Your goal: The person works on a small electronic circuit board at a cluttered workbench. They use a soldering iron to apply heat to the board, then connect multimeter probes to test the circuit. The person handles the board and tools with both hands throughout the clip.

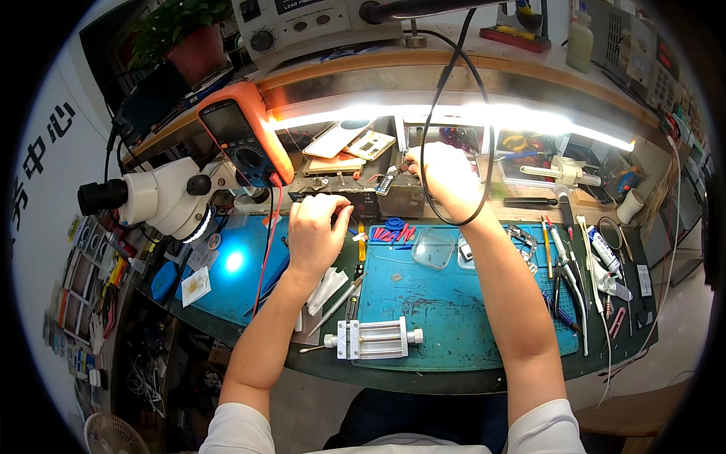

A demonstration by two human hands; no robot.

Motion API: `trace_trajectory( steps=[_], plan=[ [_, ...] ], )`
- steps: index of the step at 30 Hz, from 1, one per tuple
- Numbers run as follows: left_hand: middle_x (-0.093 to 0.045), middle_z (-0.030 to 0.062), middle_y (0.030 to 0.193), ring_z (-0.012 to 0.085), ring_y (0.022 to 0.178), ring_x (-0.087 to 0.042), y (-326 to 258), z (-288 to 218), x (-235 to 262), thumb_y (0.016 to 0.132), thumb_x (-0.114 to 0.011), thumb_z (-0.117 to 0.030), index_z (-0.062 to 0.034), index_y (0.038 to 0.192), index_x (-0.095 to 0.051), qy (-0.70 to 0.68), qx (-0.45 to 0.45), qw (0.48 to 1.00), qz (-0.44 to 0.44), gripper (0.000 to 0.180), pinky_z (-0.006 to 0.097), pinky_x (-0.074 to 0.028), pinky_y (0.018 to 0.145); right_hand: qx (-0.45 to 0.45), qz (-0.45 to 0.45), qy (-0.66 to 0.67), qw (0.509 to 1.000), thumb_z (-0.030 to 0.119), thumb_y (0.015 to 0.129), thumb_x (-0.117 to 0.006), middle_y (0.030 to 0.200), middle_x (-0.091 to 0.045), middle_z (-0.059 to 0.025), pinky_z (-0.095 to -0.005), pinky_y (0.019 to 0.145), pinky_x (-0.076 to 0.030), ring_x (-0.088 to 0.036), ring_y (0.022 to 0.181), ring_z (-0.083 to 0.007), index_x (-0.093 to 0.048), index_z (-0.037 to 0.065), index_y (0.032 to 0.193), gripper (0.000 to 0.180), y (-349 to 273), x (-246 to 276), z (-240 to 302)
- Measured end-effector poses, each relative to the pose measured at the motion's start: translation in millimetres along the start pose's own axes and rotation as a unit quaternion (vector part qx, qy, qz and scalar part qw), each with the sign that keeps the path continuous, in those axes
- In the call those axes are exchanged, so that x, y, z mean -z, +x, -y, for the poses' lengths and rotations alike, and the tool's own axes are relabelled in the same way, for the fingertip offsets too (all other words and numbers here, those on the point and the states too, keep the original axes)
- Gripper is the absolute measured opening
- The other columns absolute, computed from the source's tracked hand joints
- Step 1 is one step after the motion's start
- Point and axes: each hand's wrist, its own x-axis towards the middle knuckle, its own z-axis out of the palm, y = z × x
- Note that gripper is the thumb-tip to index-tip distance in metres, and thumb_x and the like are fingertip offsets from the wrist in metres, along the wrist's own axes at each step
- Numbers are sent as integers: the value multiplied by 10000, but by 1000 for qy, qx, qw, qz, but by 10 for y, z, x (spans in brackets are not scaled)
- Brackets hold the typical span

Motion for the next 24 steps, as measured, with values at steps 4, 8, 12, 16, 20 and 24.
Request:
trace_trajectory(
  steps=[4,8,12,16,20,24],
  plan=[
    [-707,14,869,194,757,-596,-3,0,0,898,-766,-163,-93,944,-749,-1,2,1000,2,86,353,-421,775,0,4,0,1000,114,847,-672,843,-726,-125,-381,701,-565,-711,781,-273,-755,92,914,110,7,21,13],
    [-708,14,873,195,760,-597,-3,1,6,900,-765,-167,-93,947,-749,4,1,1000,2,88,355,-423,780,-12,12,15,1000,119,862,-653,844,-728,-124,-381,703,-564,-711,781,-270,-757,90,912,119,8,36,33],
    [-707,13,873,194,760,-597,-4,10,-3,900,-765,-168,-95,946,-748,3,0,1000,1,87,356,-424,782,-8,19,14,1000,120,874,-639,846,-728,-127,-380,706,-566,-713,785,-270,-759,87,915,131,13,25,6],
    [-706,10,874,192,758,-596,-6,6,-1,898,-767,-166,-97,944,-746,1,1,1000,2,86,355,-423,782,-24,23,23,999,117,875,-642,851,-730,-131,-380,709,-568,-715,790,-269,-760,85,927,133,12,31,28],
    [-708,10,875,190,755,-596,-7,9,-10,897,-767,-161,-96,945,-745,2,1,1000,2,84,354,-423,781,-10,13,8,1000,123,884,-640,854,-733,-131,-381,709,-568,-716,791,-271,-760,85,938,137,3,13,6],
    [-708,12,875,192,753,-595,-5,5,-4,897,-767,-159,-95,949,-746,1,1,1000,2,85,353,-424,778,-19,19,11,1000,129,885,-639,853,-730,-130,-382,718,-567,-713,795,-275,-758,84,935,137,3,10,9]
  ],
)
